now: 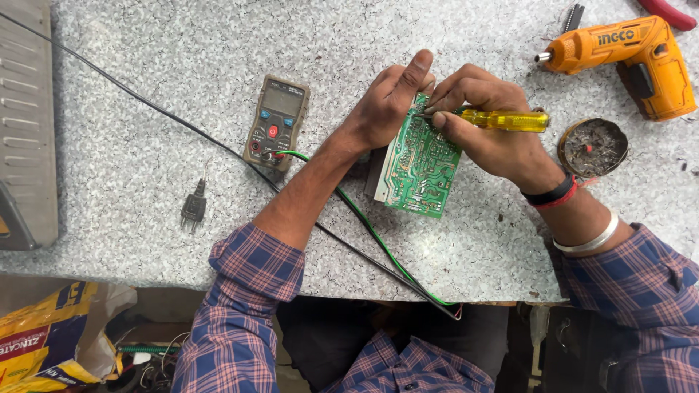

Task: The person uses a yellow screwdriver to scrape and clean solder joints on a green circuit board. They hold the board with the left hand and work methodically across multiple points on the board's surface.

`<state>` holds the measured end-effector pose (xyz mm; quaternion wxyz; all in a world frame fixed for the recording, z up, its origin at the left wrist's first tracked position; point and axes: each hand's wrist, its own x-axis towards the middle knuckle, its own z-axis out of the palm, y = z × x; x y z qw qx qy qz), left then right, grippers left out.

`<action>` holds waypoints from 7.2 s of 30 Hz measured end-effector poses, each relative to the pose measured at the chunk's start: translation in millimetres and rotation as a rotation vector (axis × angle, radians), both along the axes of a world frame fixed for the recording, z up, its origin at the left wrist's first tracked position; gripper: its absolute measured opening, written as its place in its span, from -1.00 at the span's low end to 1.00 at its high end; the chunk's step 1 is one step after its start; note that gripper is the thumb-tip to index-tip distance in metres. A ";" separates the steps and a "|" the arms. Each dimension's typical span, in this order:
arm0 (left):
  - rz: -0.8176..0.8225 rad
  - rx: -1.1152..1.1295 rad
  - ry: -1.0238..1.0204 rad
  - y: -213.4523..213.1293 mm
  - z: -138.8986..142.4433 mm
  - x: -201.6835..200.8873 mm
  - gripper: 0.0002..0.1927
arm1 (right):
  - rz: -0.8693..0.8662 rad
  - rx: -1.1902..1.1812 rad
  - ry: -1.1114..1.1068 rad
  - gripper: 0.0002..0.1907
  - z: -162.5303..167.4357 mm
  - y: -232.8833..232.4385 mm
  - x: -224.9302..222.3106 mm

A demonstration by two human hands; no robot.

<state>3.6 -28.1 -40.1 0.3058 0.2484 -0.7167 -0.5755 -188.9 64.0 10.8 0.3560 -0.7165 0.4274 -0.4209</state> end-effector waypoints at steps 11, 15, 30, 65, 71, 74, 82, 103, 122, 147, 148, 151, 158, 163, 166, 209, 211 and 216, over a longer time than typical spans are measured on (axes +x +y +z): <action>-0.030 0.018 0.031 -1.2 -2.6 0.5 -0.23 | -0.001 -0.029 -0.046 -0.94 -4.3 -1.5 0.1; -0.041 0.048 0.040 -1.4 -3.4 1.2 -0.25 | 0.018 -0.049 -0.062 -0.92 -3.3 -1.5 0.4; -0.019 0.051 0.017 -0.7 -1.7 0.4 -0.25 | 0.018 -0.038 0.026 -0.93 5.5 -0.6 1.6; -0.012 0.045 0.024 0.3 -1.2 0.0 -0.25 | -0.009 -0.060 0.059 -0.93 6.6 -1.2 4.4; -0.021 0.046 0.022 0.2 -0.9 0.3 -0.25 | 0.012 -0.055 0.013 -0.93 4.7 -3.0 1.0; -0.014 0.041 0.012 -0.6 -2.4 0.1 -0.25 | 0.012 -0.063 0.030 -0.92 3.6 -2.8 -0.7; 0.003 0.024 0.004 -2.4 -6.2 -3.3 -0.24 | 0.039 -0.021 -0.006 -0.93 2.4 -1.9 -1.6; 0.022 0.038 0.008 -1.8 -4.9 -4.5 -0.27 | 0.006 -0.079 0.048 -0.91 7.2 -0.7 4.8; 0.028 -0.015 0.010 0.6 -2.3 -4.0 -0.23 | 0.112 -0.178 0.132 -0.89 11.0 -1.3 2.1; 0.037 -0.019 -0.019 1.2 -3.3 -4.3 -0.24 | 0.066 -0.091 0.027 -0.89 4.6 -2.0 -1.3; 0.034 -0.018 -0.018 1.6 -3.3 -4.3 -0.24 | 0.074 -0.079 0.026 -0.90 4.7 -1.7 -1.5; 0.034 -0.020 -0.014 0.4 -2.7 -4.2 -0.23 | 0.098 -0.070 0.035 -0.91 6.2 -2.3 -1.5; 0.006 0.006 -0.013 1.7 -0.8 -1.9 -0.22 | 0.064 -0.079 0.012 -0.92 8.6 -2.1 2.5; 0.013 0.000 0.012 2.1 1.5 -2.1 -0.22 | 0.101 -0.098 0.049 -0.91 10.5 -1.0 1.4; 0.012 0.007 0.019 2.7 1.5 -1.9 -0.23 | 0.099 -0.075 0.013 -0.92 8.9 -1.0 2.0; -0.040 0.109 0.159 2.6 16.5 8.6 -0.65 | -0.372 -0.094 -0.391 -0.73 -17.6 -8.6 -29.2; -0.018 0.140 0.155 2.3 13.4 9.4 -0.69 | -0.364 -0.089 -0.414 -0.73 -18.8 -8.9 -29.8; 0.002 0.111 0.156 2.9 5.6 10.4 -0.82 | -0.368 -0.110 -0.360 -0.72 -20.6 -8.9 -31.9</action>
